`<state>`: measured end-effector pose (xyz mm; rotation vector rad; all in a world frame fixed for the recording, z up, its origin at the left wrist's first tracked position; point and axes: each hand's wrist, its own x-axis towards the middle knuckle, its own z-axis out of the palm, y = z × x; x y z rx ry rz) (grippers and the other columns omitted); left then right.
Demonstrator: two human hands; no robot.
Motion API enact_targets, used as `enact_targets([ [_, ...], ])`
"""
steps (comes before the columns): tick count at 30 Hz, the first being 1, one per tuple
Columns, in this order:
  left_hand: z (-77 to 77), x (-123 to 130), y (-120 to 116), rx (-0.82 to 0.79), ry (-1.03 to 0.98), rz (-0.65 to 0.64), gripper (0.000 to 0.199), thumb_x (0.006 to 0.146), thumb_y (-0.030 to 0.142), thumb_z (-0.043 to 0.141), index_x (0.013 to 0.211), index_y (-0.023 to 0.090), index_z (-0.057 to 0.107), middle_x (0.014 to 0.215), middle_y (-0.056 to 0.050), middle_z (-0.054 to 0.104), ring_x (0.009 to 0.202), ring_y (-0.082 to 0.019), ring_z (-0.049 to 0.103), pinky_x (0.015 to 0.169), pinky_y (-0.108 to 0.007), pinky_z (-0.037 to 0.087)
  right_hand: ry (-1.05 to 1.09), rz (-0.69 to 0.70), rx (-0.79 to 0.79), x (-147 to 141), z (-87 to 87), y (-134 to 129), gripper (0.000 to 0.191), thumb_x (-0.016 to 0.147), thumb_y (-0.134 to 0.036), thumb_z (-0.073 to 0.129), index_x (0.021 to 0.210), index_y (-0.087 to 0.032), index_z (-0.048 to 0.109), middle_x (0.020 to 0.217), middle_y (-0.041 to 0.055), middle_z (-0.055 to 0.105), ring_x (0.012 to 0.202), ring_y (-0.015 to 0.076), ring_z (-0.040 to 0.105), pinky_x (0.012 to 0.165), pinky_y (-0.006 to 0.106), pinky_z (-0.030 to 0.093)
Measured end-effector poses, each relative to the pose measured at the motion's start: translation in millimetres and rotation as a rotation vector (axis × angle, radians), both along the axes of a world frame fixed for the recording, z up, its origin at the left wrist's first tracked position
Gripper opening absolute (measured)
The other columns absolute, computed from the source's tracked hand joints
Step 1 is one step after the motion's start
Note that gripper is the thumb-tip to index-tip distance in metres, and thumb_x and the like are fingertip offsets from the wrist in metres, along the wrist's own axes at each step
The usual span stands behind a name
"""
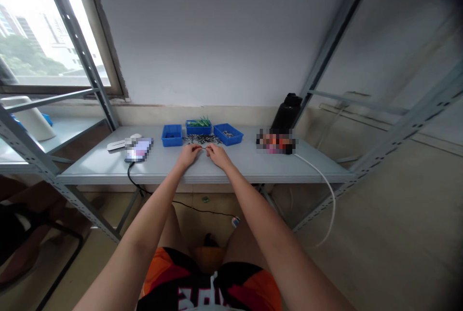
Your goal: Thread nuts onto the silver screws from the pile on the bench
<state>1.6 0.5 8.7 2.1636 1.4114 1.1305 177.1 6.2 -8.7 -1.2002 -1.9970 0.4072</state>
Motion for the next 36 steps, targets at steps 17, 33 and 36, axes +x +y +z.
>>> enact_targets([
  [17, 7.2, 6, -13, 0.16, 0.125, -0.027, 0.023, 0.089, 0.028, 0.056, 0.097, 0.016, 0.073, 0.095, -0.008, 0.072, 0.087, -0.019, 0.064, 0.084, -0.03, 0.049, -0.333, -0.006, 0.096, -7, 9.6, -16, 0.023, 0.098, -0.023, 0.037, 0.105, -0.018, 0.058, 0.092, 0.0103, 0.07, 0.082, 0.0224, 0.064, 0.072, 0.029, 0.042],
  [33, 0.6, 3, -1, -0.01, 0.019, -0.015, 0.024, 0.082, 0.028, 0.059, 0.095, 0.015, 0.074, 0.092, -0.008, 0.074, 0.083, -0.019, 0.065, 0.081, -0.029, 0.049, -0.02, -0.029, 0.029, -2, 10.8, -14, 0.023, 0.098, -0.03, 0.032, 0.107, -0.021, 0.051, 0.083, 0.0066, 0.067, 0.079, 0.0234, 0.061, 0.074, 0.031, 0.041],
  [36, -1.4, 3, 0, -0.02, 0.05, -0.029, 0.023, 0.08, 0.027, 0.06, 0.093, 0.016, 0.074, 0.087, -0.007, 0.074, 0.08, -0.019, 0.064, 0.079, -0.029, 0.049, -0.028, -0.038, 0.032, -3, 11.0, -15, 0.024, 0.097, -0.03, 0.033, 0.108, -0.021, 0.052, 0.084, 0.0069, 0.067, 0.078, 0.0232, 0.06, 0.074, 0.032, 0.041],
])
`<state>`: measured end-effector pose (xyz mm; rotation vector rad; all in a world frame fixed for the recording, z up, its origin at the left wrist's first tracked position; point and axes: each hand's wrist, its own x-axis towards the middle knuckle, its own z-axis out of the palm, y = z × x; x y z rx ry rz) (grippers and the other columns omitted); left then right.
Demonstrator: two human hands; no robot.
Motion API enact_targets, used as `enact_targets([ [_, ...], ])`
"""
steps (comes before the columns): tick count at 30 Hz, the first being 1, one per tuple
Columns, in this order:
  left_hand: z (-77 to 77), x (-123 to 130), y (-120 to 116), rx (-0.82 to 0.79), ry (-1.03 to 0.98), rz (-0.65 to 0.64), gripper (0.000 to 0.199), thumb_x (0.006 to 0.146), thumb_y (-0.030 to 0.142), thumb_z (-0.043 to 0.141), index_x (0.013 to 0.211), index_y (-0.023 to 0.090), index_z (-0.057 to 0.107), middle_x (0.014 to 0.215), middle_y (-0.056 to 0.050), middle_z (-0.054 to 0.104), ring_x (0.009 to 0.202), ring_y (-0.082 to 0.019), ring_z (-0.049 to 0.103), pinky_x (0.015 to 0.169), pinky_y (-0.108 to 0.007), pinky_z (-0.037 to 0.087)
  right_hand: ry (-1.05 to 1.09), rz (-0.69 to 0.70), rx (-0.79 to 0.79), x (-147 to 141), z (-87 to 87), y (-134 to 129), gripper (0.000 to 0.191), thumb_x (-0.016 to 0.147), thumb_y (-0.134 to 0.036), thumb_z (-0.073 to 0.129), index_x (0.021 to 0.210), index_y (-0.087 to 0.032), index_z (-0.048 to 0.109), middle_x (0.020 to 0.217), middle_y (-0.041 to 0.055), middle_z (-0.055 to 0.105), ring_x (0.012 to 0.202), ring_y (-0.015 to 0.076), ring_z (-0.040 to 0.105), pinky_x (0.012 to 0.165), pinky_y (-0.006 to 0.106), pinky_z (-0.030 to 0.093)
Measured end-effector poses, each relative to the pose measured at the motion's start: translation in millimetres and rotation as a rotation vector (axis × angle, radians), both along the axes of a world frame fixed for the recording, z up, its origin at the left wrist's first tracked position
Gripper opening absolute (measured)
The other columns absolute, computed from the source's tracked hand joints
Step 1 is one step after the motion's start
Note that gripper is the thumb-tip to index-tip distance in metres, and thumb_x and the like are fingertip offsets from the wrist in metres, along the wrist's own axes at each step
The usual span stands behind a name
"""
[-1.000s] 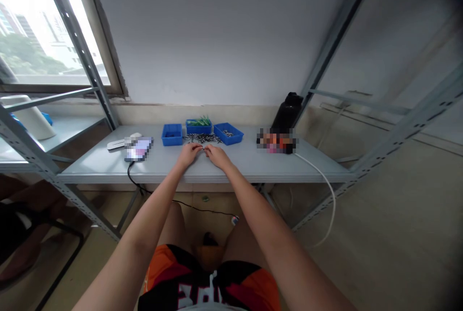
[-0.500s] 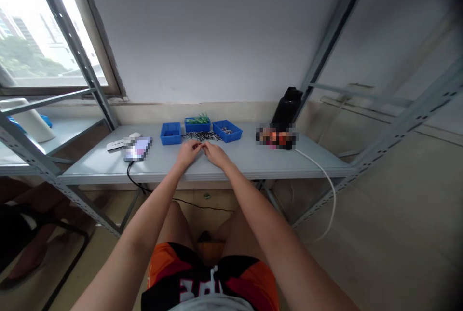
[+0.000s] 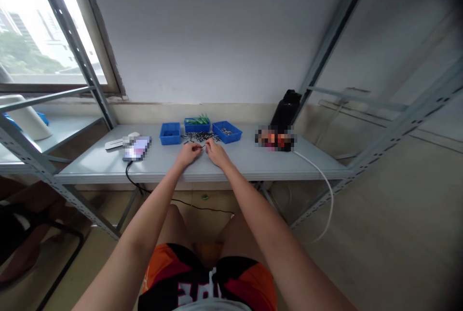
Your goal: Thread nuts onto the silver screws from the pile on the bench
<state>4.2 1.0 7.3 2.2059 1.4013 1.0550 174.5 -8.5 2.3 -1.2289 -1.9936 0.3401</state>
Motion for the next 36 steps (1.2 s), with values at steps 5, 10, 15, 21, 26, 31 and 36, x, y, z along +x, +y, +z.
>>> enact_targets([
  [5, -1.3, 0, 0, -0.014, 0.012, 0.004, 0.025, 0.08, 0.025, 0.057, 0.094, 0.015, 0.074, 0.085, -0.007, 0.074, 0.079, -0.019, 0.065, 0.078, -0.028, 0.05, 0.028, 0.018, 0.069, 0, -1.0, 0, 0.023, 0.092, -0.027, 0.038, 0.11, -0.021, 0.052, 0.099, 0.0085, 0.066, 0.084, 0.0218, 0.059, 0.079, 0.032, 0.043],
  [10, -2.1, -1, 0, -0.024, 0.012, 0.028, 0.026, 0.08, 0.023, 0.055, 0.095, 0.015, 0.075, 0.09, -0.008, 0.074, 0.083, -0.021, 0.066, 0.081, -0.03, 0.05, 0.001, 0.11, 0.105, 2, -1.6, 0, 0.025, 0.083, -0.017, 0.04, 0.103, -0.021, 0.055, 0.103, 0.0071, 0.063, 0.087, 0.0194, 0.056, 0.083, 0.031, 0.042],
  [15, -2.8, -2, 1, -0.032, 0.034, 0.05, 0.026, 0.08, 0.023, 0.055, 0.096, 0.016, 0.075, 0.092, -0.008, 0.075, 0.085, -0.021, 0.066, 0.083, -0.031, 0.05, -0.034, 0.19, 0.098, 3, -3.4, 4, 0.024, 0.083, -0.014, 0.038, 0.091, -0.021, 0.059, 0.093, 0.0049, 0.064, 0.088, 0.0184, 0.055, 0.084, 0.03, 0.041],
  [21, -3.3, -1, 1, -0.02, 0.027, 0.031, 0.026, 0.08, 0.021, 0.055, 0.097, 0.015, 0.075, 0.09, -0.009, 0.074, 0.083, -0.02, 0.066, 0.081, -0.03, 0.05, -0.018, 0.175, 0.097, 2, -6.1, 7, 0.022, 0.083, -0.014, 0.041, 0.089, -0.02, 0.062, 0.093, 0.0053, 0.066, 0.089, 0.0185, 0.056, 0.085, 0.031, 0.041],
  [26, -1.0, -2, -1, -0.024, 0.019, 0.033, 0.027, 0.082, 0.024, 0.055, 0.099, 0.016, 0.074, 0.094, -0.009, 0.075, 0.085, -0.02, 0.067, 0.082, -0.03, 0.05, -0.021, 0.147, 0.098, 2, -4.7, 5, 0.022, 0.081, -0.013, 0.043, 0.089, -0.02, 0.062, 0.094, 0.0052, 0.066, 0.089, 0.0188, 0.057, 0.085, 0.031, 0.042],
  [31, 2.3, 2, -5, 0.011, 0.045, -0.027, 0.026, 0.085, 0.023, 0.053, 0.098, 0.017, 0.074, 0.097, -0.007, 0.074, 0.087, -0.02, 0.066, 0.084, -0.029, 0.05, -0.013, 0.162, 0.103, 3, -3.9, 4, 0.022, 0.082, -0.015, 0.042, 0.088, -0.02, 0.063, 0.092, 0.0051, 0.066, 0.088, 0.0193, 0.057, 0.085, 0.031, 0.043],
  [36, 19.4, -6, -4, 0.088, 0.106, 0.146, 0.023, 0.086, 0.027, 0.055, 0.096, 0.017, 0.073, 0.099, -0.01, 0.073, 0.089, -0.022, 0.065, 0.082, -0.03, 0.048, 0.088, 0.114, 0.093, 2, -2.1, 2, 0.041, 0.078, -0.015, 0.047, 0.118, -0.021, 0.055, 0.101, 0.005, 0.064, 0.076, 0.0154, 0.057, 0.082, 0.03, 0.045],
])
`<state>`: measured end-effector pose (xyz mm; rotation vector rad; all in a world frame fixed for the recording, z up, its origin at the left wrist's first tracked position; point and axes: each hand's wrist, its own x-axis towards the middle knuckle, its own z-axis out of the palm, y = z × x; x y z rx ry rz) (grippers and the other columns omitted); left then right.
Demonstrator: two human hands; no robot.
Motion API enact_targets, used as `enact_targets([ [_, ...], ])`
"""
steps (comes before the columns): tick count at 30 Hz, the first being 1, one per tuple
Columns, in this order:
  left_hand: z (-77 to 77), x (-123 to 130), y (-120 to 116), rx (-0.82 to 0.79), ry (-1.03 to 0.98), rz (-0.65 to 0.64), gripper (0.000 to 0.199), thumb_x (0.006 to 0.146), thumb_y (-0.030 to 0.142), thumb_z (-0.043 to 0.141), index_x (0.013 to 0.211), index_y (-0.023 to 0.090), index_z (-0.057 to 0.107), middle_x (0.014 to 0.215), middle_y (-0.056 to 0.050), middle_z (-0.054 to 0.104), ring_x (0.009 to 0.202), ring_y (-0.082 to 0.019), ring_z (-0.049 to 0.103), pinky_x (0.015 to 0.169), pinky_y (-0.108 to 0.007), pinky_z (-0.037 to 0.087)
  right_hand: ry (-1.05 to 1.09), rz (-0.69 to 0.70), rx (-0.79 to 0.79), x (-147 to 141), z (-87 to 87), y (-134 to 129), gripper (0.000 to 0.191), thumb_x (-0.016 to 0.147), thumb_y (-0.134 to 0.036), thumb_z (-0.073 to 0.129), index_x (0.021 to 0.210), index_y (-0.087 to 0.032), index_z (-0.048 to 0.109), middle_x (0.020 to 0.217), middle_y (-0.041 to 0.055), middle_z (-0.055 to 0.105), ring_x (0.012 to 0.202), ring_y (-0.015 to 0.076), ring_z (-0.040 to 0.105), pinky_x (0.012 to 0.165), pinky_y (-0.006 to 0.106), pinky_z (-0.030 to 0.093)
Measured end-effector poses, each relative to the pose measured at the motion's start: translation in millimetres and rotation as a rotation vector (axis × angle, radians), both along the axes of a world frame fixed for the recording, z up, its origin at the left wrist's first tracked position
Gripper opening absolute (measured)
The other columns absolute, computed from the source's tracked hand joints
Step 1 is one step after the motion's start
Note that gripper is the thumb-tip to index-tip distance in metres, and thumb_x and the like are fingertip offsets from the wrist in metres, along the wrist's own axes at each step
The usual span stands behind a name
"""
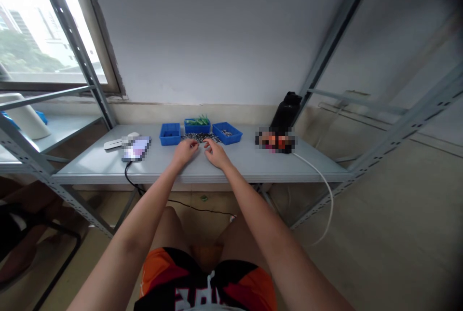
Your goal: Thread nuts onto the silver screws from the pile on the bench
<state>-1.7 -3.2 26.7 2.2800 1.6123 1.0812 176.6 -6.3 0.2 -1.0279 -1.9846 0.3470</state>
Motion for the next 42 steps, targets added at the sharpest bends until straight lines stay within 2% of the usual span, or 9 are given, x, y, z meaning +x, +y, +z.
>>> enact_targets([
  [3, 15.0, -21, 9, 0.069, 0.018, 0.312, 0.029, 0.091, 0.033, 0.048, 0.097, 0.016, 0.07, 0.101, -0.015, 0.071, 0.097, -0.028, 0.063, 0.085, -0.035, 0.047, -0.001, -0.017, -0.052, -1, 1.1, -1, 0.043, 0.079, -0.02, 0.05, 0.122, -0.021, 0.052, 0.096, 0.0043, 0.065, 0.073, 0.0153, 0.057, 0.076, 0.028, 0.045],
  [8, 27.0, -46, 21, 0.144, 0.176, 0.5, 0.033, 0.091, 0.031, 0.047, 0.116, 0.014, 0.06, 0.117, -0.02, 0.062, 0.115, -0.033, 0.054, 0.092, -0.04, 0.045, -0.026, -0.024, -0.152, -1, 4.1, -2, 0.037, 0.081, -0.024, 0.053, 0.118, -0.023, 0.054, 0.091, 0.0023, 0.067, 0.073, 0.0163, 0.058, 0.073, 0.028, 0.045],
  [11, 22.2, -37, 15, 0.159, 0.336, 0.44, 0.032, 0.093, 0.027, 0.04, 0.112, 0.014, 0.062, 0.116, -0.019, 0.063, 0.114, -0.033, 0.056, 0.091, -0.04, 0.046, -0.02, -0.033, -0.172, -1, 5.9, -3, 0.034, 0.081, -0.022, 0.054, 0.114, -0.022, 0.057, 0.087, 0.0024, 0.067, 0.074, 0.0166, 0.059, 0.074, 0.028, 0.045],
  [14, 12.9, -20, 9, 0.012, 0.483, 0.327, 0.032, 0.093, 0.022, 0.038, 0.106, 0.011, 0.065, 0.108, -0.02, 0.066, 0.1, -0.032, 0.064, 0.084, -0.039, 0.05, -0.03, -0.043, -0.168, -2, 6.6, -4, 0.03, 0.08, -0.02, 0.054, 0.11, -0.021, 0.059, 0.084, 0.0022, 0.067, 0.075, 0.0165, 0.06, 0.074, 0.028, 0.045],
  [20, 5.0, -4, 16, -0.2, 0.538, 0.373, 0.034, 0.091, 0.012, 0.036, 0.101, 0.008, 0.069, 0.103, -0.021, 0.069, 0.097, -0.03, 0.068, 0.082, -0.036, 0.053, -0.056, -0.065, -0.137, -3, 4.7, -3, 0.026, 0.081, -0.017, 0.052, 0.104, -0.02, 0.062, 0.082, 0.0018, 0.069, 0.076, 0.0157, 0.061, 0.076, 0.027, 0.045],
  [25, 2.9, 1, 11, -0.174, 0.438, 0.351, 0.033, 0.094, 0.017, 0.037, 0.104, 0.012, 0.067, 0.107, -0.019, 0.068, 0.099, -0.028, 0.066, 0.083, -0.035, 0.051, -0.052, -0.109, -0.15, -3, 1.2, 2, 0.023, 0.082, -0.017, 0.053, 0.102, -0.02, 0.063, 0.085, 0.0035, 0.07, 0.079, 0.0169, 0.062, 0.078, 0.028, 0.045],
  [28, -3.6, 11, 2, -0.05, 0.345, 0.172, 0.03, 0.095, 0.024, 0.039, 0.107, 0.016, 0.065, 0.116, -0.016, 0.065, 0.101, -0.026, 0.065, 0.084, -0.033, 0.05, -0.011, -0.141, -0.125, -2, -1.8, 8, 0.027, 0.085, -0.019, 0.052, 0.11, -0.02, 0.061, 0.088, 0.0038, 0.07, 0.083, 0.0175, 0.063, 0.081, 0.029, 0.046],
  [33, -18.2, 24, -3, -0.065, 0.151, -0.045, 0.026, 0.092, 0.021, 0.043, 0.101, 0.016, 0.067, 0.094, -0.012, 0.071, 0.089, -0.024, 0.065, 0.081, -0.033, 0.048, 0.01, -0.149, -0.091, -1, -6.6, 14, 0.027, 0.088, -0.018, 0.048, 0.111, -0.019, 0.062, 0.097, 0.0072, 0.071, 0.088, 0.0187, 0.063, 0.085, 0.032, 0.047],
  [42, -21.5, 19, 1, -0.098, -0.079, -0.081, 0.022, 0.086, 0.023, 0.053, 0.096, 0.015, 0.071, 0.093, -0.011, 0.073, 0.085, -0.023, 0.065, 0.082, -0.033, 0.048, -0.019, -0.117, -0.085, 0, -11.3, 16, 0.02, 0.088, -0.018, 0.052, 0.1, -0.019, 0.068, 0.093, 0.0066, 0.073, 0.085, 0.0191, 0.065, 0.081, 0.031, 0.048],
])
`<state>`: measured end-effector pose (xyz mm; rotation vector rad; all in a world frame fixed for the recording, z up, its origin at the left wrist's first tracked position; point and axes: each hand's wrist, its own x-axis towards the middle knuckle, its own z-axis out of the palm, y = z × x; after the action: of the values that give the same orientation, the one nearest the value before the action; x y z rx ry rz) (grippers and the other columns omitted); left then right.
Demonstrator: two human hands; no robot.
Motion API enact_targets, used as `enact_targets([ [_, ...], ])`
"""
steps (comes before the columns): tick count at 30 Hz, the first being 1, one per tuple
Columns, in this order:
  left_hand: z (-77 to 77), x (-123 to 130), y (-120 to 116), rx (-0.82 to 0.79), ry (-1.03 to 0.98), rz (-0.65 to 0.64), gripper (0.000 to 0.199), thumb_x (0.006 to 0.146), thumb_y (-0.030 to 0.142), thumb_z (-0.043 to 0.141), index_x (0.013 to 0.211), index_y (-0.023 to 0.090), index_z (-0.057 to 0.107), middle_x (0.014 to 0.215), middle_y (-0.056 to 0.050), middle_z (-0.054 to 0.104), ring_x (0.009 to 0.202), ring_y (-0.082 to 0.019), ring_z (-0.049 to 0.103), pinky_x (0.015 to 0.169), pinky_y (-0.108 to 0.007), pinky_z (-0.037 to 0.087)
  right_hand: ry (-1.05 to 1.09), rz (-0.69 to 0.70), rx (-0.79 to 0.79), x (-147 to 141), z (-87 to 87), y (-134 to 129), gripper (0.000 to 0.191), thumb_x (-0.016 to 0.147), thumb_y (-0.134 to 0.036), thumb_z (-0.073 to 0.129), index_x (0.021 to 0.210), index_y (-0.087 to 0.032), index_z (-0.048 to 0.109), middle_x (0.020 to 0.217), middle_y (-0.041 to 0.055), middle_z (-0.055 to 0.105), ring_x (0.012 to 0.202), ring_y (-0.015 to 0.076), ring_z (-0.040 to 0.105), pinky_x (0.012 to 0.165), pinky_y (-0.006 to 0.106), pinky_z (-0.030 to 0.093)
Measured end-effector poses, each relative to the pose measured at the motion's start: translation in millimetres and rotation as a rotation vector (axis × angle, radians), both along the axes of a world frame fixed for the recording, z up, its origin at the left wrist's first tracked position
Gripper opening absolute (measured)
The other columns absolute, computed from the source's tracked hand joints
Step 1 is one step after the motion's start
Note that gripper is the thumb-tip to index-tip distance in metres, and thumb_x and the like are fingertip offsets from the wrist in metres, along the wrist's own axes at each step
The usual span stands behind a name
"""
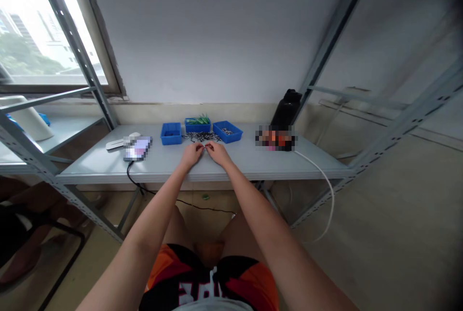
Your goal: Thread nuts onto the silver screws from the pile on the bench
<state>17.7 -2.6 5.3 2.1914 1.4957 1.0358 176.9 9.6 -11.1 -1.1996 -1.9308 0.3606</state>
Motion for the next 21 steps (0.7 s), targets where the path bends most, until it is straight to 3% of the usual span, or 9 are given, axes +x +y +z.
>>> enact_targets([
  [12, -0.6, -1.5, 1.4, -0.038, -0.092, 0.016, 0.02, 0.082, 0.023, 0.057, 0.089, 0.014, 0.073, 0.087, -0.009, 0.074, 0.081, -0.021, 0.065, 0.079, -0.03, 0.049, 0.03, -0.048, -0.001, 2.5, -0.6, 1.0, 0.021, 0.09, -0.025, 0.05, 0.102, -0.021, 0.067, 0.09, 0.0059, 0.072, 0.082, 0.019, 0.064, 0.076, 0.029, 0.046],
  [21, 2.0, -3.4, -0.4, 0.005, -0.153, -0.002, 0.021, 0.082, 0.027, 0.056, 0.089, 0.015, 0.072, 0.088, -0.008, 0.073, 0.082, -0.02, 0.065, 0.079, -0.029, 0.048, -0.105, 0.054, -0.008, 1.8, -2.2, 1.2, 0.022, 0.09, -0.028, 0.052, 0.1, -0.021, 0.071, 0.086, 0.0045, 0.071, 0.078, 0.0173, 0.061, 0.075, 0.027, 0.043],
])
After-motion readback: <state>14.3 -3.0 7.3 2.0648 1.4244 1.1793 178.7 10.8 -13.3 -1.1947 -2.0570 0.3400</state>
